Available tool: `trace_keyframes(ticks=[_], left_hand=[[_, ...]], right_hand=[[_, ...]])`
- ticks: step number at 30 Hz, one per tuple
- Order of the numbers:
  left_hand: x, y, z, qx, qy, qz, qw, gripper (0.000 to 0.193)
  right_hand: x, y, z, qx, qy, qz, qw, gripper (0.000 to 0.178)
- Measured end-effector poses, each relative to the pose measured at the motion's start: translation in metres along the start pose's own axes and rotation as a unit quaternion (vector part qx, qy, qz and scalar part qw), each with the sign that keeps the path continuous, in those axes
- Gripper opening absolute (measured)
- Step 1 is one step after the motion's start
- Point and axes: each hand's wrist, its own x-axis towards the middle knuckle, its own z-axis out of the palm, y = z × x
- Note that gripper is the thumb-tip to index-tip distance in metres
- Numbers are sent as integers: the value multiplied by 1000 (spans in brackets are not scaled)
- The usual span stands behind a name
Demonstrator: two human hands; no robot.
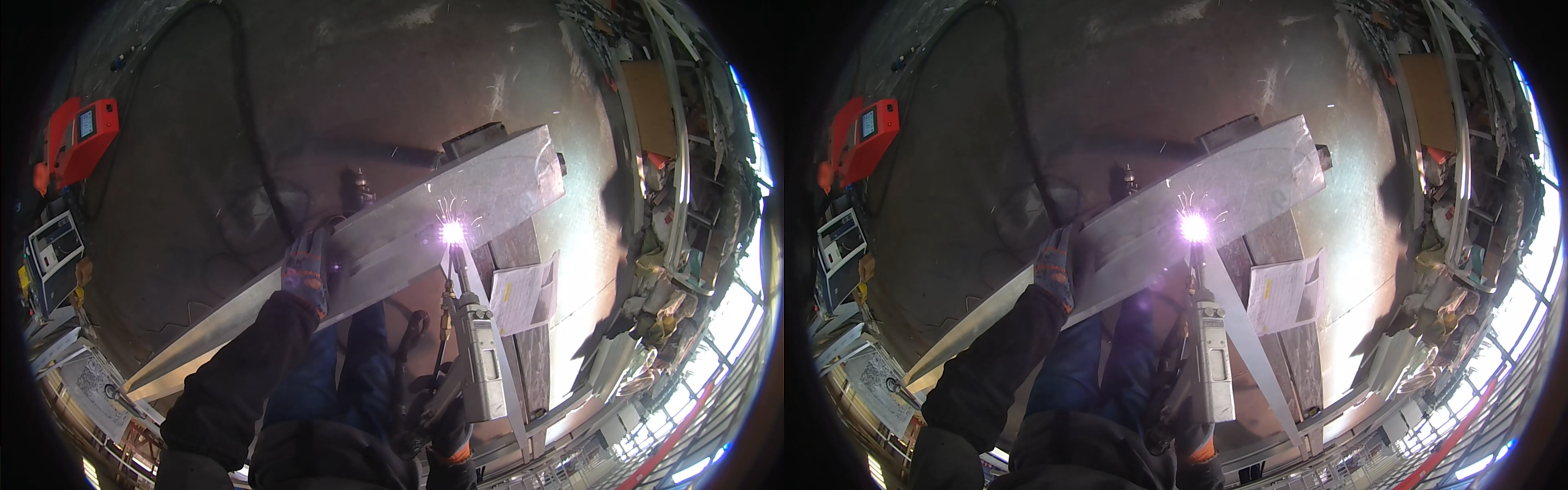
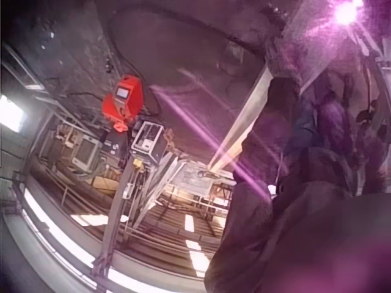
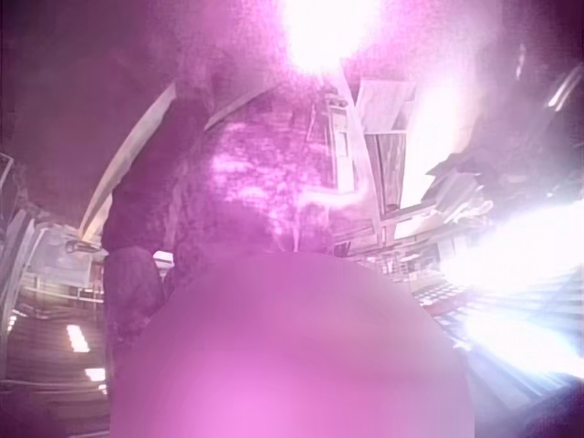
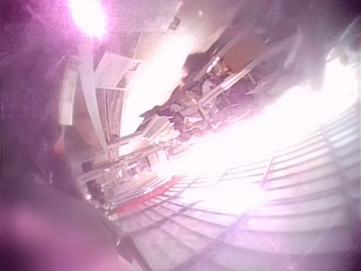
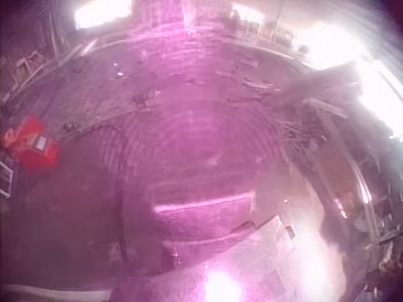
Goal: The person welds several joints on a rectangular metal frame using a welding torch, then grinds the welded seams with an angle grinder. The person briefly consults a printed instruction sheet during the process.
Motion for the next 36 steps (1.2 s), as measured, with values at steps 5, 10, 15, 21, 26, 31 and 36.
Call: trace_keyframes(ticks=[5, 10, 15, 21, 26, 31, 36], left_hand=[[-1, 0, 1, 6, 10, 6, 1000, 50], [0, -3, 6, 5, 30, 6, 1000, 52], [-1, -5, 7, 1, 14, 7, 1000, 56], [-5, -11, 14, 24, 50, 30, 998, 60], [-3, -23, 23, -4, -4, -14, 1000, 69], [3, -26, 25, 14, -45, -49, 998, 69], [-5, -28, 28, 47, 13, 20, 999, 65]], right_hand=[[-4, 7, -4, -22, 5, 35, 999, 83], [-8, 21, -13, -23, 7, 46, 999, 89], [-13, 30, -32, 109, -46, 82, 990, 65], [-14, 34, -29, 70, -59, 54, 994, 64], [-15, 28, -11, -10, 16, 51, 999, 86], [-18, 22, -8, -4, 9, 45, 999, 81], [-20, 23, -11, 54, -4, 53, 997, 41]])
